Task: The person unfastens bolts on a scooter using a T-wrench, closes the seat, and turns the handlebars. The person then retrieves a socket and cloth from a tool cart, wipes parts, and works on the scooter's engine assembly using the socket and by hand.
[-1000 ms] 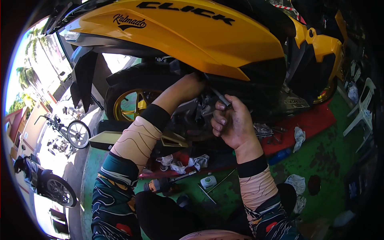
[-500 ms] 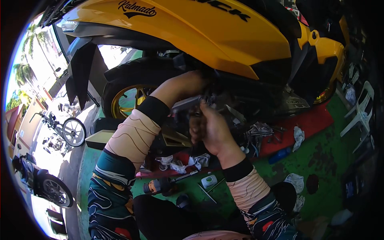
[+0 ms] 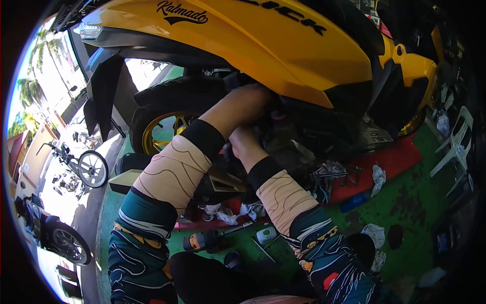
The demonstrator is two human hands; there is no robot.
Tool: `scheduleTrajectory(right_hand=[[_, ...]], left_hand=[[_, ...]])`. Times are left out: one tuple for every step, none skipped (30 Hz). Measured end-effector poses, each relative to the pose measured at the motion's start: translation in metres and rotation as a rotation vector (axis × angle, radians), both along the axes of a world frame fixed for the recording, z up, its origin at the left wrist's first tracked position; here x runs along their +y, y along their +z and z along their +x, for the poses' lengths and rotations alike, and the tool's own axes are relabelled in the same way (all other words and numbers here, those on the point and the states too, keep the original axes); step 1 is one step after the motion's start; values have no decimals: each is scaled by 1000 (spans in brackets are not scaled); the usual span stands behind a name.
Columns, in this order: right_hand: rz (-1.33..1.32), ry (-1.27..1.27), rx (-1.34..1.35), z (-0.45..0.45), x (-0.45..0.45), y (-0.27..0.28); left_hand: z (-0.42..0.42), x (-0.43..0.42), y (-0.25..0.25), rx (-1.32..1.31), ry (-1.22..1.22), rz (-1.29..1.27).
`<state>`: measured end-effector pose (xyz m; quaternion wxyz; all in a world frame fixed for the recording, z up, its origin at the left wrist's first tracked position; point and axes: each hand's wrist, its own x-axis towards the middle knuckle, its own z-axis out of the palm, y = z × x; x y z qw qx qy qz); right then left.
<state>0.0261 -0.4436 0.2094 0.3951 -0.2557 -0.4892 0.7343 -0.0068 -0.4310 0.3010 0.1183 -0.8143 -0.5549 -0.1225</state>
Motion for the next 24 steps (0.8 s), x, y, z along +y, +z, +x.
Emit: scheduleTrajectory(right_hand=[[49,-26,-13,4,-5,1],[98,-53,-25,8,-8,4],[103,-56,-26,12,-9,6],[113,29,15,19,-13,10],[119,112,56,27,-19,12],[129,195,97,35,-25,16],[133,196,95,46,-33,18],[69,217,168,60,-43,18],[4,238,238,75,-49,17],[8,236,233,87,-51,13],[28,218,257,101,-52,9],[50,199,282,114,-51,8],[54,194,277,128,-49,11],[-26,219,282,142,-47,16],[-107,244,289,155,-45,20],[-188,268,296,167,-42,23],[-187,263,294,175,-38,24],[-184,293,283,182,-33,25],[-181,325,271,188,-28,26],[-177,359,259,192,-23,27],[-175,363,257,197,-18,29],[-174,390,250,201,-12,31],[-176,418,243,205,-8,33],[-177,446,237,206,-6,35]], left_hand=[[-1,2,-3,-27,-11,27],[-7,5,0,-27,-16,32],[-17,8,7,-73,-18,24],[-27,10,11,-120,-18,11],[-32,11,11,-166,-20,-7],[-24,4,14,-167,-22,-9],[-15,-5,15,-293,23,-111],[-5,-13,18,-417,65,-212],[3,-20,22,-544,106,-313],[0,-17,17,-548,102,-310],[-8,-10,5,-543,0,-276],[-15,-2,-7,-536,-104,-240],[-14,-1,-9,-526,-207,-203],[-11,1,-11,-528,-213,-201],[-4,-2,-10,-541,-140,-210],[4,-5,-9,-552,-66,-219],[10,-8,-7,-564,10,-228],[14,-10,-5,-567,8,-227],[18,-12,-3,-547,25,-197],[19,-14,-2,-527,44,-166],[21,-14,-1,-506,64,-135],[23,-14,1,-507,67,-131],[24,-12,1,-472,79,-140],[25,-10,2,-437,92,-148]])
